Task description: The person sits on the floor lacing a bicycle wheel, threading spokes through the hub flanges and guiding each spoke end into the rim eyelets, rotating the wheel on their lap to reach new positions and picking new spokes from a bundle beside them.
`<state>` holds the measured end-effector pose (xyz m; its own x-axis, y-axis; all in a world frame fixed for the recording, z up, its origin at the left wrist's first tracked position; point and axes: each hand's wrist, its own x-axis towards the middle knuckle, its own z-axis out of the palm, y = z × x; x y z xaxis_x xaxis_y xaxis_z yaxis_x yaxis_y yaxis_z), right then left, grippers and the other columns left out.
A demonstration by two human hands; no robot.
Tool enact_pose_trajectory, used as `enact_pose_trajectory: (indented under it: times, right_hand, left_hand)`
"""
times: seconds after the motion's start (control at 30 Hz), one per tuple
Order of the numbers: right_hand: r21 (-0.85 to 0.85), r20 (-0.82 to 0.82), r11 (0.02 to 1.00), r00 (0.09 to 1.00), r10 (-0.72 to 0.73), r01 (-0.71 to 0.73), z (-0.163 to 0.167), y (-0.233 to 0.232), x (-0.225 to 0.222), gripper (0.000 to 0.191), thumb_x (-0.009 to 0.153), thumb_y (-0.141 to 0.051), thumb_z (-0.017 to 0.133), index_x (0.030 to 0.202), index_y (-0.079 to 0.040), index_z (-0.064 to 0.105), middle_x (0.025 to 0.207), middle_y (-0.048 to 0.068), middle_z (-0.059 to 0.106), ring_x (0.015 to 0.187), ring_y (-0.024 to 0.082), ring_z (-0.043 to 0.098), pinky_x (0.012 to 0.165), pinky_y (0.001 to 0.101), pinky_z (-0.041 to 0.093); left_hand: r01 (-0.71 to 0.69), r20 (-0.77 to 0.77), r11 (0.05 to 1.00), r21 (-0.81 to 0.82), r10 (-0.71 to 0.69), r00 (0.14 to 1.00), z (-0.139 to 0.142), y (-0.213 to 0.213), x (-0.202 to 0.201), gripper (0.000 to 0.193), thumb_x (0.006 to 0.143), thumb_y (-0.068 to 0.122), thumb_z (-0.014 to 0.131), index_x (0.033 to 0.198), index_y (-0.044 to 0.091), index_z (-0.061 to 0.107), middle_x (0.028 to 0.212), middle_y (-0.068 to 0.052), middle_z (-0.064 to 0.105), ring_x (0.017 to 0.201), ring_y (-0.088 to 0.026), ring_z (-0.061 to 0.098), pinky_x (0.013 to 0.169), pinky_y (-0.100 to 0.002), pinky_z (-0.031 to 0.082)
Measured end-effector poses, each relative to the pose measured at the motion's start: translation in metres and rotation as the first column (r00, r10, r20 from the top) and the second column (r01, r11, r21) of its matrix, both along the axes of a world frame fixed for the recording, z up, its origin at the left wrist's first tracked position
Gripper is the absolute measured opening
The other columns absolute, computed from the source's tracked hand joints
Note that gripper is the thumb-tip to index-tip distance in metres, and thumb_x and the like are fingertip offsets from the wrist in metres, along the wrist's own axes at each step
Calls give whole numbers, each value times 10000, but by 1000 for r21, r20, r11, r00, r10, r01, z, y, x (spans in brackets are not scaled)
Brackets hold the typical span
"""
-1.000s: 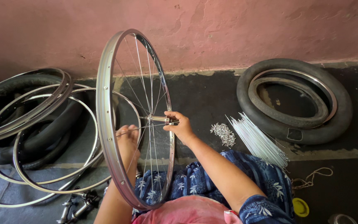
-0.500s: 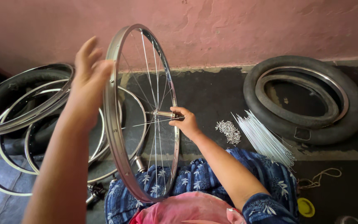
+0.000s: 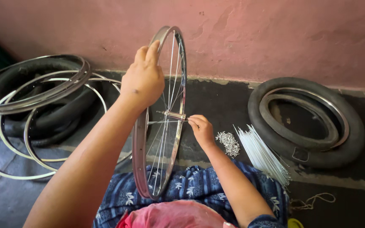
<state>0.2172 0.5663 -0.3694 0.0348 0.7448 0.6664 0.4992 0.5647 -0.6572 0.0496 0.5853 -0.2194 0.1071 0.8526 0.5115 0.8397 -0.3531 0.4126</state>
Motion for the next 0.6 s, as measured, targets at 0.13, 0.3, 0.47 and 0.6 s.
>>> enact_pose_trajectory:
  times: [0.13,0.3,0.47,0.6]
  right_hand:
    - [115,105,992,992,-65,53,-8,-15,27,91,859,-29,750,949,-36,763,1038,115,735,955,299,724,848,369,580]
    - [151,46,972,981,-190,181,-11,-43,75,75,862,-34,741,935,-39,759,1011,106,741,941,271,730,846,353,584]
    - [25,10,972,972,-233,233,-11,-90,105,75,869,-39,734,943,-37,751,989,98,737,885,246,721,775,332,571]
    - [-8,61,960,959,-278,279,-10,-127,97,72,855,-53,745,925,-46,760,942,97,736,855,252,712,749,346,557]
  left_hand:
    - [-20,-27,1000,-7,20,999,0,-23,25,583,977,169,486,1538,122,333,1500,-163,440,1146,-444,601,943,-545,487]
    - [-57,-33,998,-2,57,998,4,-51,31,565,995,183,460,1539,117,321,1523,-142,411,1166,-438,586,941,-553,474]
    - [-71,-31,997,-10,71,997,10,-90,33,547,1015,168,442,1553,168,339,1550,-135,399,1203,-430,581,965,-550,477]
    - [-110,-48,992,-62,107,993,16,-125,26,619,979,130,450,1565,272,314,1572,-127,355,1208,-429,573,969,-547,477]
